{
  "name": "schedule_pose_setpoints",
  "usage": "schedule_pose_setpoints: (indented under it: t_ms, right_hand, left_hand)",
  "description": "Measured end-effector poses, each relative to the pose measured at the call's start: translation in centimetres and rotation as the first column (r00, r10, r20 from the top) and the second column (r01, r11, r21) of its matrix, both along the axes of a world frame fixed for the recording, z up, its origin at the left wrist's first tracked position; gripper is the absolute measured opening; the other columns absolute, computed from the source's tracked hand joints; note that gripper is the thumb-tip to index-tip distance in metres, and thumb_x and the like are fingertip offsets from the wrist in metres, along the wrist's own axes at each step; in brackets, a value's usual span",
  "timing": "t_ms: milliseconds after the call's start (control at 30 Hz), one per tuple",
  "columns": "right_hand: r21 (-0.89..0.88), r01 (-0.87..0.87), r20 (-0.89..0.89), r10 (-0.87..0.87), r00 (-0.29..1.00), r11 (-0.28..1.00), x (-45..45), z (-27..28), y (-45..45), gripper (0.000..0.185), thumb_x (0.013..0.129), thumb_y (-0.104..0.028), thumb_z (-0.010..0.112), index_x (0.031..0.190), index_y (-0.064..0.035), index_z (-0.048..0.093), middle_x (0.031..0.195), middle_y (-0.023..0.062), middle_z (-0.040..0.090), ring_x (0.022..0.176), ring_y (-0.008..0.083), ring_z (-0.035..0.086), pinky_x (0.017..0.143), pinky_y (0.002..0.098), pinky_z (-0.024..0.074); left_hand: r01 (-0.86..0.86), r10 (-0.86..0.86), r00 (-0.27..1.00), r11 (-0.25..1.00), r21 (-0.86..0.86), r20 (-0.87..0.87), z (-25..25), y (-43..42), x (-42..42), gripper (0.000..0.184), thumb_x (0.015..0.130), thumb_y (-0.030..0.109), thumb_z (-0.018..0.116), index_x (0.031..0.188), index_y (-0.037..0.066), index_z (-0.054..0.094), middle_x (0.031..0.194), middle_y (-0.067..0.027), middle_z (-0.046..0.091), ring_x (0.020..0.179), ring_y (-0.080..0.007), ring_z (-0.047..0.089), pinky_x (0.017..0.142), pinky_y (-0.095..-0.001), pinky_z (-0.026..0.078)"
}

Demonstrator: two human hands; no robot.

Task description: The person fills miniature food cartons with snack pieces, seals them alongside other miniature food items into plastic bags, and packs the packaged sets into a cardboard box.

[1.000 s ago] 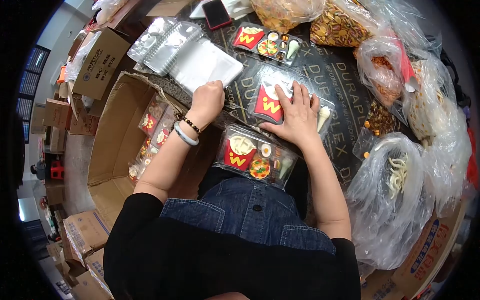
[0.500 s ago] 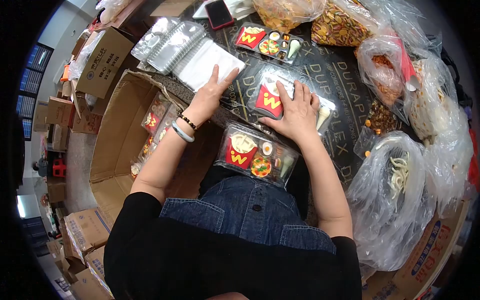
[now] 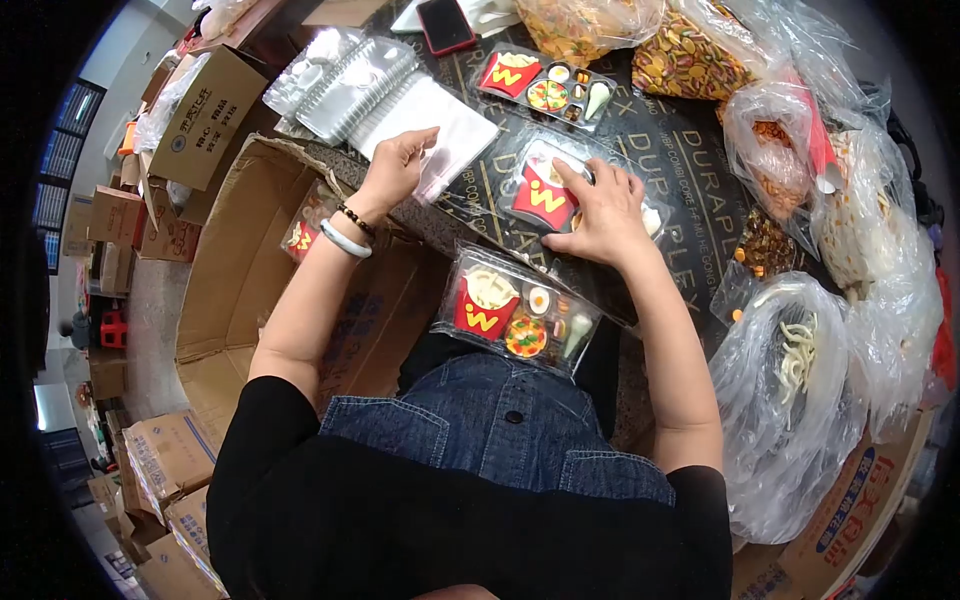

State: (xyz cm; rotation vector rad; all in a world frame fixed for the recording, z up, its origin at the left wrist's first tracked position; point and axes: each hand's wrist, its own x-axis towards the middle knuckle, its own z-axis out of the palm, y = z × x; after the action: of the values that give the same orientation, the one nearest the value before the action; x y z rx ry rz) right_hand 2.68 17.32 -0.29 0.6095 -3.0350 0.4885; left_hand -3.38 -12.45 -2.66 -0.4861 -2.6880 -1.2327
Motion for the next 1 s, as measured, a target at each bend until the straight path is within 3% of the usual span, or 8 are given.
schedule_pose_setpoints:
  t_ms: [33, 100, 300, 533, 633, 700, 867, 1000]
  right_hand:
    - [-0.044, 0.002, -0.057, -0.004, 0.998, 0.999, 0.0, -0.2, -0.2, 0.086, 0.050, -0.044, 0.074, 0.128, -0.0212, 0.047, 0.120, 0.0195, 0.043, 0.115, 0.0336, 0.038, 0.101, 0.0445, 0.0188]
    - [-0.053, -0.016, -0.097, 0.011, 0.995, 0.998, 0.0, -0.4, -0.4, 0.085, 0.049, -0.042, 0.073, 0.127, -0.0206, 0.048, 0.118, 0.0195, 0.044, 0.114, 0.0338, 0.038, 0.100, 0.0444, 0.0198]
    - [-0.078, -0.120, -0.173, 0.105, 0.979, 0.990, 0.6, 1.0, -2.0, 0.084, 0.047, -0.039, 0.073, 0.125, -0.0191, 0.049, 0.116, 0.0206, 0.044, 0.113, 0.0342, 0.039, 0.099, 0.0457, 0.0204]
    - [-0.090, -0.257, -0.187, 0.237, 0.953, 0.962, -0.3, 1.6, -6.8, 0.083, 0.046, -0.038, 0.073, 0.123, -0.0190, 0.049, 0.115, 0.0198, 0.045, 0.111, 0.0335, 0.040, 0.100, 0.0471, 0.0195]
    - [-0.090, -0.285, -0.210, 0.262, 0.942, 0.954, -0.8, 1.4, -8.1, 0.083, 0.045, -0.038, 0.073, 0.122, -0.0190, 0.050, 0.113, 0.0190, 0.045, 0.110, 0.0332, 0.041, 0.100, 0.0477, 0.0193]
    - [-0.081, -0.292, -0.216, 0.269, 0.939, 0.953, -1.1, 1.3, -8.6, 0.083, 0.045, -0.038, 0.073, 0.122, -0.0188, 0.050, 0.113, 0.0188, 0.045, 0.110, 0.0330, 0.041, 0.100, 0.0479, 0.0192]
    - [-0.013, -0.117, -0.212, 0.112, 0.971, 0.993, -2.5, 0.0, -10.2, 0.083, 0.048, -0.042, 0.074, 0.123, -0.0174, 0.048, 0.109, 0.0186, 0.046, 0.105, 0.0335, 0.043, 0.097, 0.0467, 0.0216]
    - [-0.042, 0.092, 0.045, -0.090, 0.995, 0.995, -3.4, 0.1, -12.0, 0.091, 0.048, -0.048, 0.073, 0.125, -0.0078, 0.045, 0.116, 0.0209, 0.045, 0.110, 0.0343, 0.041, 0.097, 0.0467, 0.0215]
  left_hand:
    - [-0.005, 0.005, 1.000, 1.000, 0.001, 0.001, -0.1, -0.1, -0.1, 0.034, 0.072, -0.002, 0.056, 0.105, 0.000, 0.060, 0.103, -0.0205, 0.059, 0.092, -0.0342, 0.058, 0.077, -0.0339, 0.048]
    - [-0.094, 0.046, 0.972, 0.975, -0.201, -0.230, 0.1, 0.0, -0.3, 0.031, 0.070, 0.000, 0.058, 0.101, 0.001, 0.059, 0.099, -0.0174, 0.058, 0.086, -0.0332, 0.058, 0.072, -0.0355, 0.049]
    - [-0.045, -0.093, 0.945, 0.913, -0.406, -0.314, 1.0, -0.3, 0.0, 0.039, 0.070, 0.002, 0.059, 0.108, 0.004, 0.049, 0.093, -0.0133, 0.053, 0.080, -0.0321, 0.057, 0.068, -0.0378, 0.049]
    - [0.057, -0.195, 0.951, 0.873, -0.484, -0.239, 1.9, -1.0, -0.4, 0.046, 0.070, 0.000, 0.057, 0.114, 0.005, 0.046, 0.097, -0.0133, 0.053, 0.085, -0.0317, 0.057, 0.071, -0.0374, 0.049]
    - [0.073, -0.228, 0.938, 0.865, -0.497, -0.259, 1.9, -1.4, -0.7, 0.053, 0.070, -0.001, 0.055, 0.121, 0.006, 0.043, 0.107, -0.0139, 0.053, 0.092, -0.0316, 0.057, 0.075, -0.0368, 0.049]
    - [0.174, -0.286, 0.942, 0.864, -0.473, -0.176, 2.3, -1.6, -0.9, 0.064, 0.069, 0.000, 0.057, 0.129, 0.009, 0.037, 0.124, -0.0131, 0.048, 0.099, -0.0314, 0.056, 0.078, -0.0367, 0.049]
    - [0.435, -0.482, 0.875, 0.748, -0.502, 0.040, 3.6, -1.2, -0.7, 0.075, 0.067, -0.002, 0.058, 0.136, 0.010, 0.031, 0.132, -0.0132, 0.042, 0.103, -0.0338, 0.054, 0.083, -0.0375, 0.048]
    - [0.446, -0.353, 0.895, 0.675, -0.588, 0.273, 6.2, 1.7, 1.4, 0.080, 0.065, 0.000, 0.059, 0.137, 0.008, 0.026, 0.131, -0.0135, 0.044, 0.099, -0.0346, 0.056, 0.080, -0.0377, 0.049]
